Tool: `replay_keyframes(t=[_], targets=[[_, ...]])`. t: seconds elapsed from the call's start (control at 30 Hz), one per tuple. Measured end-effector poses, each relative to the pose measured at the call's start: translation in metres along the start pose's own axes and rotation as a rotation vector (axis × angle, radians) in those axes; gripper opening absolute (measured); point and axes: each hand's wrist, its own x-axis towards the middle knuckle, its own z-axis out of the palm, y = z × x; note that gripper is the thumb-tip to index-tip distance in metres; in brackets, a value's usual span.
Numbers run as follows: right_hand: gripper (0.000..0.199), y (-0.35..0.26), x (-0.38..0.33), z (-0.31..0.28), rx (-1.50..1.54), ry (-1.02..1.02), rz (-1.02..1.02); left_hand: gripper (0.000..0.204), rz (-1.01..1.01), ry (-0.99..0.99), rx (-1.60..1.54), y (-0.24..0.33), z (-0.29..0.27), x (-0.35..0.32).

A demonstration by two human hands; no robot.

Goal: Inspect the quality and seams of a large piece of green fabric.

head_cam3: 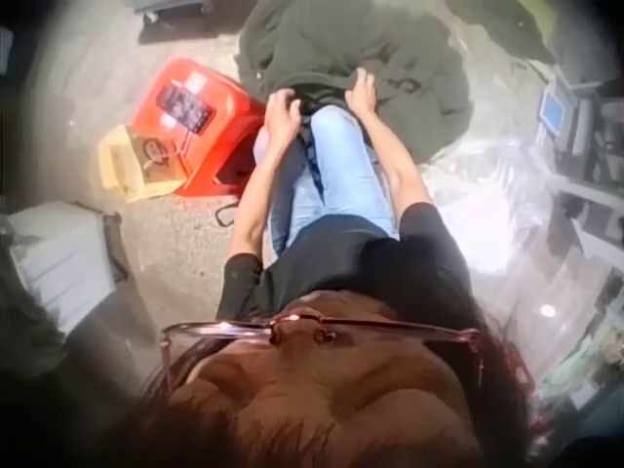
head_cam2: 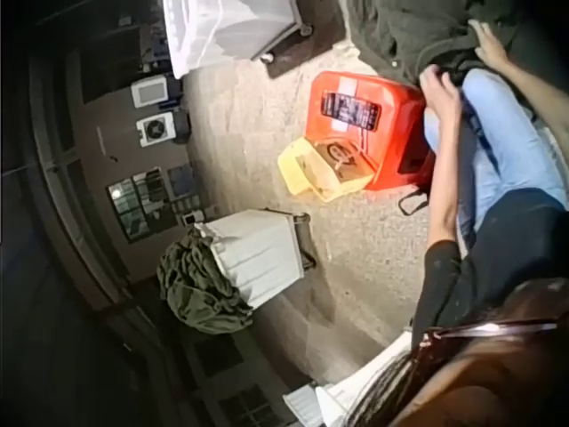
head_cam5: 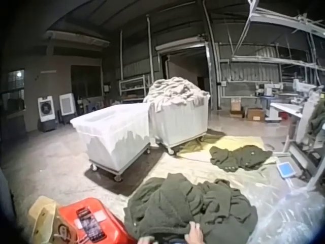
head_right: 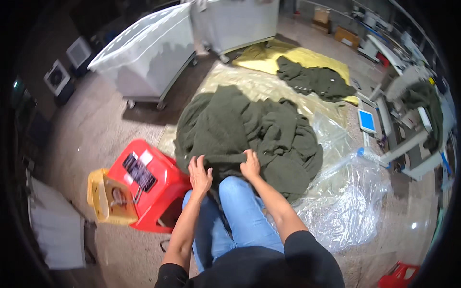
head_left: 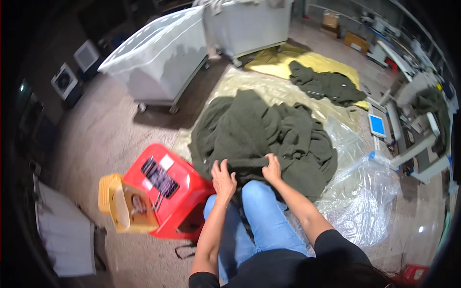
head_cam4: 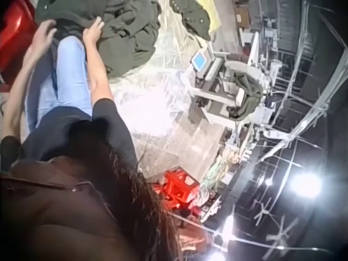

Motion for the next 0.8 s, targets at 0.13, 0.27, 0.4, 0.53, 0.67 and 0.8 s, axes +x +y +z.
replay_keyframes(t=[0.13,0.27,0.4,0.53,0.67,0.8], targets=[[0.038,-0.005,0.002,-0.04,0.084,-0.26,-0.191,0.061,-0.152,-0.062,0.249,-0.003,0.029,0.027],[0.036,-0.004,0.011,-0.081,0.456,-0.575,-0.121,0.049,-0.121,0.085,0.024,-0.017,0.032,0.036],[0.034,-0.012,0.036,-0.105,0.501,0.052,-0.166,0.033,-0.141,0.166,-0.6,-0.009,0.0,0.02],[0.037,-0.01,0.061,-0.148,0.521,0.213,-0.157,0.017,-0.181,-0.284,-0.803,0.029,-0.093,-0.013],[0.038,0.016,0.048,-0.192,-0.072,0.017,-0.281,0.016,-0.319,-0.368,-1.009,0.066,-0.199,-0.044],[0.025,0.015,0.022,-0.22,0.077,0.123,-0.355,0.022,-0.266,0.073,-0.919,0.084,-0.257,-0.092]])
